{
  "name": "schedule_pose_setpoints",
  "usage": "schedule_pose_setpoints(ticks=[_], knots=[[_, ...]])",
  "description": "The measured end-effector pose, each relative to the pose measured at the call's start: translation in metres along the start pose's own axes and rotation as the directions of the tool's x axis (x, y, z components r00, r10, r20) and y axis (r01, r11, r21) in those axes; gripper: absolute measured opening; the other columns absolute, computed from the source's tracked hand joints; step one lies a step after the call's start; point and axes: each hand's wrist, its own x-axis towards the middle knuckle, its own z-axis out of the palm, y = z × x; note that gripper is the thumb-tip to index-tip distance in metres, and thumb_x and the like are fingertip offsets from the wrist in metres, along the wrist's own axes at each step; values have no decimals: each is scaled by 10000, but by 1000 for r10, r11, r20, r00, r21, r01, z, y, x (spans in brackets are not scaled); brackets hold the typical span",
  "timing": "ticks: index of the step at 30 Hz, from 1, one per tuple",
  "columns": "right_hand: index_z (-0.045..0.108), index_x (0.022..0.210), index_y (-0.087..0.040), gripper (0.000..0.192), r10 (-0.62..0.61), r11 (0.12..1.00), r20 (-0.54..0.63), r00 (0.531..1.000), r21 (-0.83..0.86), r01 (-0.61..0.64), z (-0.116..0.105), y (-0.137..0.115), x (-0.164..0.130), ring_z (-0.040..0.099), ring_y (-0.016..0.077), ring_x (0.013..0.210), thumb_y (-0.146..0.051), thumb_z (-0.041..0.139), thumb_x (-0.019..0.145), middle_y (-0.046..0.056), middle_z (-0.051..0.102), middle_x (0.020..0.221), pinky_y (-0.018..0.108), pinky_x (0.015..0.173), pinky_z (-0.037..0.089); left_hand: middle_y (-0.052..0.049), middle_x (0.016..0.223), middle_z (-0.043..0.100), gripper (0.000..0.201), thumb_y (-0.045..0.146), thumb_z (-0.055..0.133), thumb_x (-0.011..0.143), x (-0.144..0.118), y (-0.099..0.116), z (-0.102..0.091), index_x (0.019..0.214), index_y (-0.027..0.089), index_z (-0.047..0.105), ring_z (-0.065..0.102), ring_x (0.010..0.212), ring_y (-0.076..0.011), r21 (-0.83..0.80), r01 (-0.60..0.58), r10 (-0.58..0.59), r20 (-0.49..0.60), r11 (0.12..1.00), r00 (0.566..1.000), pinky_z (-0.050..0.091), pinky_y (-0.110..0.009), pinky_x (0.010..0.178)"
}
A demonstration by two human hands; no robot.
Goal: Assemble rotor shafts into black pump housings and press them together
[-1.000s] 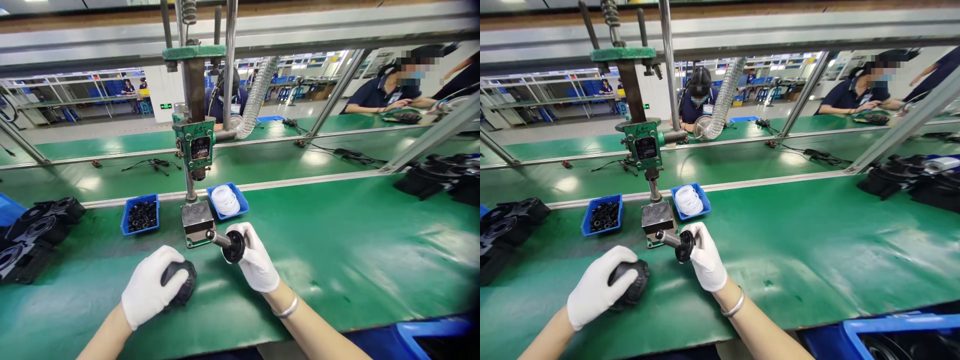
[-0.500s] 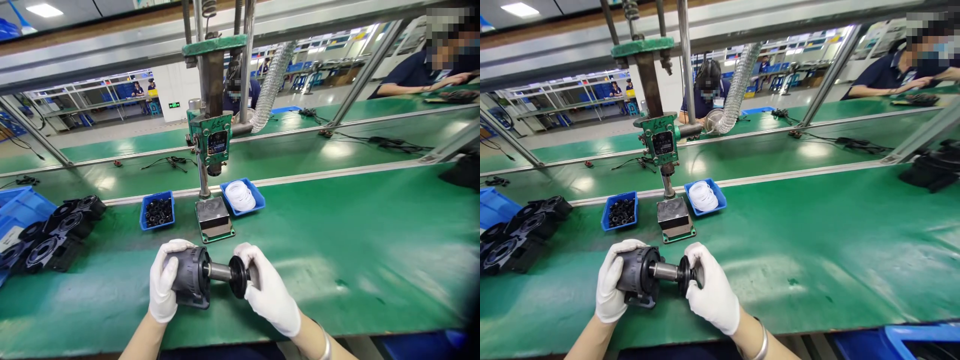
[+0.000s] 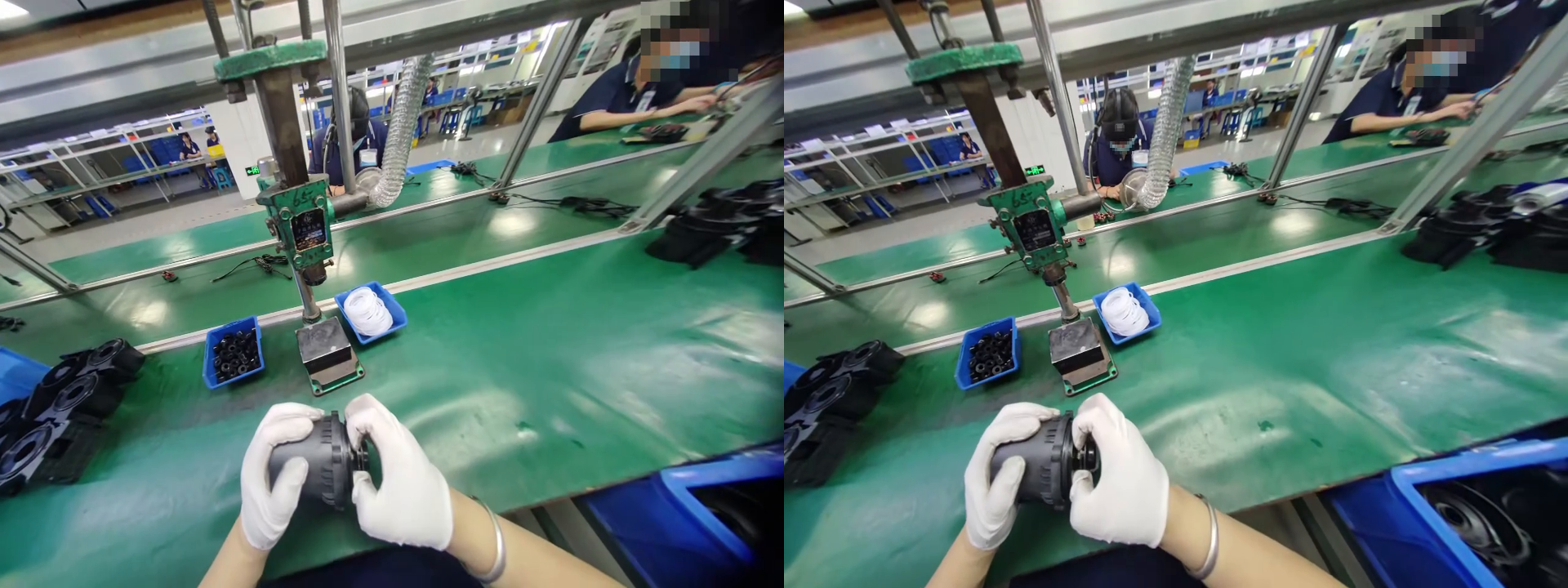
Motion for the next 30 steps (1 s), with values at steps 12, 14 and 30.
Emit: schedule_pose_setpoints(ticks=[12,14,30], knots=[[465,1108,-222,489,103,946,45,994,-313,-84,1,-9,11,559,253,900,-81,526,644,108,432,1163,421,782,523,-94,1084,673,420,451,302,1012,17,-18,31,1062,180,619,613,1105,-255,-241,510,-522,16,826,853,463,-435,1007],[465,1238,-248,599,149,937,103,983,-331,-108,0,-4,11,566,285,1036,-63,581,681,115,435,1280,433,884,520,-101,1055,692,503,491,258,1009,24,-30,39,1082,161,631,626,1099,-258,-226,563,-564,65,795,823,474,-443,1008],[620,1241,-306,513,254,960,282,925,40,-276,-18,60,10,512,288,1244,-274,801,762,53,570,1332,484,1082,399,-236,1557,251,1420,419,863,595,4,-38,25,1517,128,-177,297,1434,-345,46,356,-346,388,933,854,225,-521,1198]])
